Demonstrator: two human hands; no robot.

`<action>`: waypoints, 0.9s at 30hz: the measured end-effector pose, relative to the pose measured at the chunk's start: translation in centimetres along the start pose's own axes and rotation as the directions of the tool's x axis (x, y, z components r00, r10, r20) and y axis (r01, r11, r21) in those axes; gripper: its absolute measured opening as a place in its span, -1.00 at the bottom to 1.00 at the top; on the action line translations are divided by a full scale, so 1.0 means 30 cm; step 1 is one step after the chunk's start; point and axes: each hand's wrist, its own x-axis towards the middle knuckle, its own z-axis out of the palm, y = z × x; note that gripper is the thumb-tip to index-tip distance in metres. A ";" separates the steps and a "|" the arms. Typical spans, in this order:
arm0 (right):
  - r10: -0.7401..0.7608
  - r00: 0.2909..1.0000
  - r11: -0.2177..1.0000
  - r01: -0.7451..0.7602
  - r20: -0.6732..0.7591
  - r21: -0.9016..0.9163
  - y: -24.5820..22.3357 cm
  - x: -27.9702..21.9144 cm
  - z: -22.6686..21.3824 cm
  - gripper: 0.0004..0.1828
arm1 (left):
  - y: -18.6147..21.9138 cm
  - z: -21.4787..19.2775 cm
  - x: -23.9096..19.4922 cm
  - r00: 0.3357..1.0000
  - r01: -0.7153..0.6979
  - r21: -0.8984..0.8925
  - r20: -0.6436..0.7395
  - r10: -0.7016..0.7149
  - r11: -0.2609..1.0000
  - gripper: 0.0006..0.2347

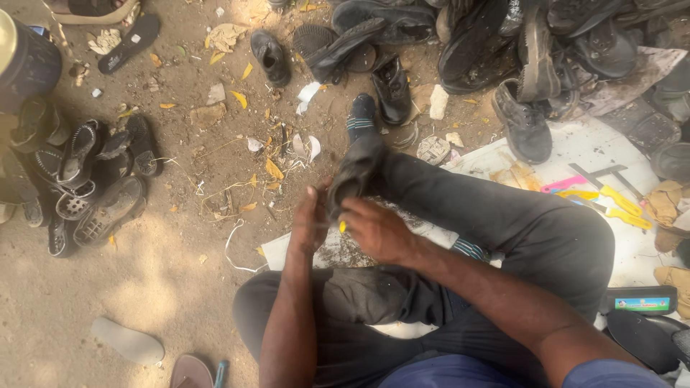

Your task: The person sits on the ground and uses a knife to scrape and clean the sole of a black shoe. They hold the shoe with one hand and work on the bottom surface with the other, occasionally adjusting the shoe's position.

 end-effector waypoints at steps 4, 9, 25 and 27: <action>0.004 0.993 0.961 0.028 -0.114 0.276 -0.138 -0.100 0.112 -0.87 | -0.037 -0.123 -0.097 0.994 -0.017 0.284 -0.098 0.046 0.959 -0.39; 0.605 0.761 0.551 -0.613 0.234 0.566 -0.075 -0.246 0.147 -0.67 | -0.001 -0.241 -0.174 0.950 0.196 0.834 -0.292 0.112 0.516 -0.60; 0.709 0.686 0.620 -0.717 0.164 0.319 0.062 -0.476 0.174 -0.73 | -0.144 0.045 -0.198 0.987 0.106 0.967 -0.073 0.145 -0.232 -0.55; 0.708 0.686 0.622 -0.719 0.169 0.310 0.039 -0.470 0.170 -0.73 | -0.166 0.054 -0.186 0.995 0.014 0.947 0.019 0.101 -0.320 -0.55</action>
